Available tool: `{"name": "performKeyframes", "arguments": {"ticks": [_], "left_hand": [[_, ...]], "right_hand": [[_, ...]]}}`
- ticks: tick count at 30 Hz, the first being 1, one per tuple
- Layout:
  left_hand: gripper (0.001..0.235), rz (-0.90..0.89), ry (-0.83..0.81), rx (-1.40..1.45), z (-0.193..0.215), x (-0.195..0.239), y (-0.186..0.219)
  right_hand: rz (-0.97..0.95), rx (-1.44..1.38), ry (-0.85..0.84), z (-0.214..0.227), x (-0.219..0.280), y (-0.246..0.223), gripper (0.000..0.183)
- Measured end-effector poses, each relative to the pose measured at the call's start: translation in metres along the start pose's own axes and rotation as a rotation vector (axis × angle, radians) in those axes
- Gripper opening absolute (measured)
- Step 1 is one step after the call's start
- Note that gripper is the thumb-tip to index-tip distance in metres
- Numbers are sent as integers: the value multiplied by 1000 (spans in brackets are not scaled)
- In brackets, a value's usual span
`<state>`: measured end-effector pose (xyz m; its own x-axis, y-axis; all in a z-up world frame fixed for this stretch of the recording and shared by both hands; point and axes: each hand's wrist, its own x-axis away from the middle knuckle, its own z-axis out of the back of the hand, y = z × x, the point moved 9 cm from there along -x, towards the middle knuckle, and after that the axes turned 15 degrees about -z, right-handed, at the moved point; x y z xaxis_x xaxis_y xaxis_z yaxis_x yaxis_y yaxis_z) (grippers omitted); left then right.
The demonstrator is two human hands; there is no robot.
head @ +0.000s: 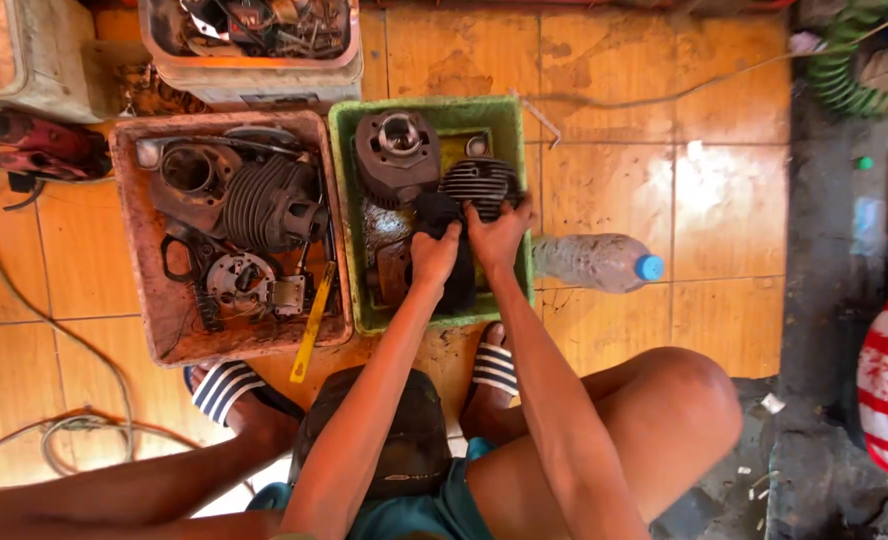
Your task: Cleaning motorcycle engine components using a brush and solvent in a bin
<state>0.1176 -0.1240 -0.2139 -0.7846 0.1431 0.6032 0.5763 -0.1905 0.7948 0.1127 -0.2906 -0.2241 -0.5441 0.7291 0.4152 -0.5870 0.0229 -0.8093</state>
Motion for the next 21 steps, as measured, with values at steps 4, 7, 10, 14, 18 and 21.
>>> {"name": "performKeyframes", "arguments": {"ticks": [4, 7, 10, 14, 18, 21], "left_hand": [[100, 32, -20, -19, 2, -1, -11], [96, 83, -18, -54, 3, 13, -26], [96, 62, -13, -75, 2, 16, -20], [80, 65, -26, -89, 2, 13, -45], [68, 27, -6, -87, 5, 2, -66], [61, 9, 0, -123, 8, 27, -14]], "right_hand": [[51, 275, 104, -12, -13, 14, 83], [80, 345, 145, -14, -6, 21, 76], [107, 326, 247, -16, 4, 28, 63], [17, 411, 264, -32, -24, 150, 62], [-54, 224, 34, -50, -44, 187, 52], [85, 498, 269, -51, -36, 115, 69]]}}
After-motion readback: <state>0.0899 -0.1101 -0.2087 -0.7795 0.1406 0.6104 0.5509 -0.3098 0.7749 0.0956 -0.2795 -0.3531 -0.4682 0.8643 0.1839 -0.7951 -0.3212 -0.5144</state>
